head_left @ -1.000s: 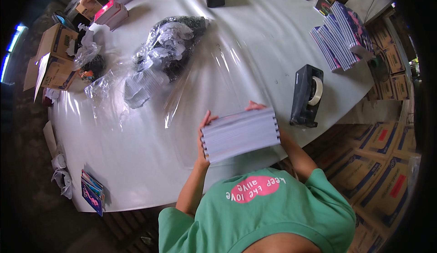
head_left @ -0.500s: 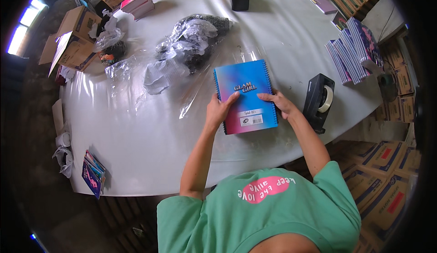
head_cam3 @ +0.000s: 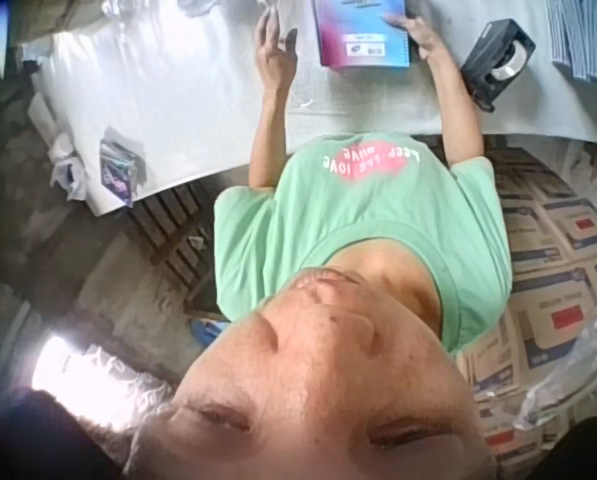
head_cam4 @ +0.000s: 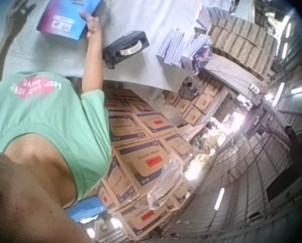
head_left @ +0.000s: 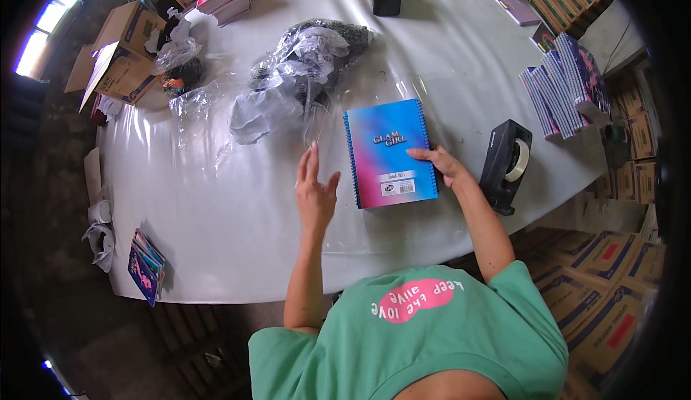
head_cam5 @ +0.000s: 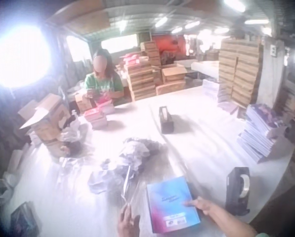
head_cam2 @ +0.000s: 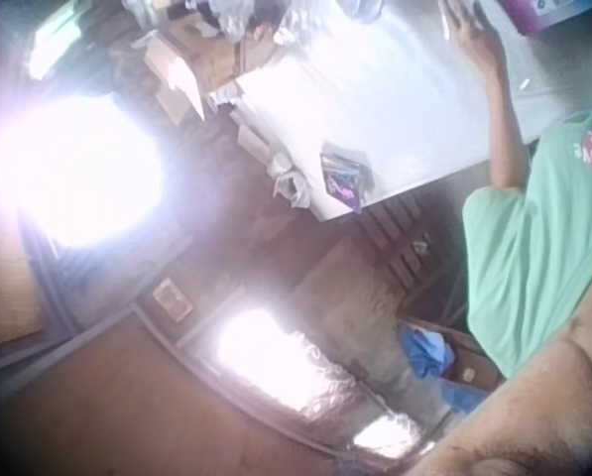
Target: The person sorts a variety of spiral-bound notebooks by cover design, stacks them together, and then places a stack into a clear plastic bag, securing the bag with adhesive tape.
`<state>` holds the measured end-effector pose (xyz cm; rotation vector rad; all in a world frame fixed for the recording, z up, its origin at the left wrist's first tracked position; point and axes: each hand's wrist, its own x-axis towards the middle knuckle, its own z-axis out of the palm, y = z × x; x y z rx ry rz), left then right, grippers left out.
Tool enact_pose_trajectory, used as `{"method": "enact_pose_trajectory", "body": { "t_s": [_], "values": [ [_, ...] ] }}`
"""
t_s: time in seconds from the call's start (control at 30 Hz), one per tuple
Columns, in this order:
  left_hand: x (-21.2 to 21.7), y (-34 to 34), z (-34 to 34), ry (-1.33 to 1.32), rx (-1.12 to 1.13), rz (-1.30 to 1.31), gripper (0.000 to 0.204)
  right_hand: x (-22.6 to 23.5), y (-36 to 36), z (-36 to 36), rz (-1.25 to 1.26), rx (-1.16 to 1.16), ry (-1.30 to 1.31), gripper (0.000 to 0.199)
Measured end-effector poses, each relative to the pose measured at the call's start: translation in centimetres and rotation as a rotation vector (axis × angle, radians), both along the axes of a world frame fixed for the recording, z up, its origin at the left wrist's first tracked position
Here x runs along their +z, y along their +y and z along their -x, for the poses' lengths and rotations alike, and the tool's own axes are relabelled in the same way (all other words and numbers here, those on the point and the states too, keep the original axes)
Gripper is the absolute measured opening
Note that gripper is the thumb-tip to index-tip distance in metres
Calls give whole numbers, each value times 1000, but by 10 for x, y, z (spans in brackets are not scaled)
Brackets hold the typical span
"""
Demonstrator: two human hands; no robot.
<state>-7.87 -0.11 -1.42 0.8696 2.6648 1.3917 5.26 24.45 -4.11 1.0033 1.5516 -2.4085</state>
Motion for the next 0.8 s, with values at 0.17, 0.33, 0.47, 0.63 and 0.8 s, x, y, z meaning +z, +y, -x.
{"method": "enact_pose_trajectory", "body": {
  "t_s": [0.17,0.33,0.47,0.63,0.8],
  "values": [
    [27,-17,25,-886,-218,-88,81,3,-2,1,53,-19,45,61],
    [5,-56,33,-1015,-359,-139,85,-13,-13,-3,113,-18,120,58],
    [10,-67,22,-1222,-261,-543,88,2,-25,0,123,-5,126,58],
    [13,-61,17,-1100,-387,-506,95,-2,-22,8,133,2,68,61],
    [53,-7,-8,-791,-432,-193,104,-8,-19,9,28,-2,-47,63]
  ]
}}
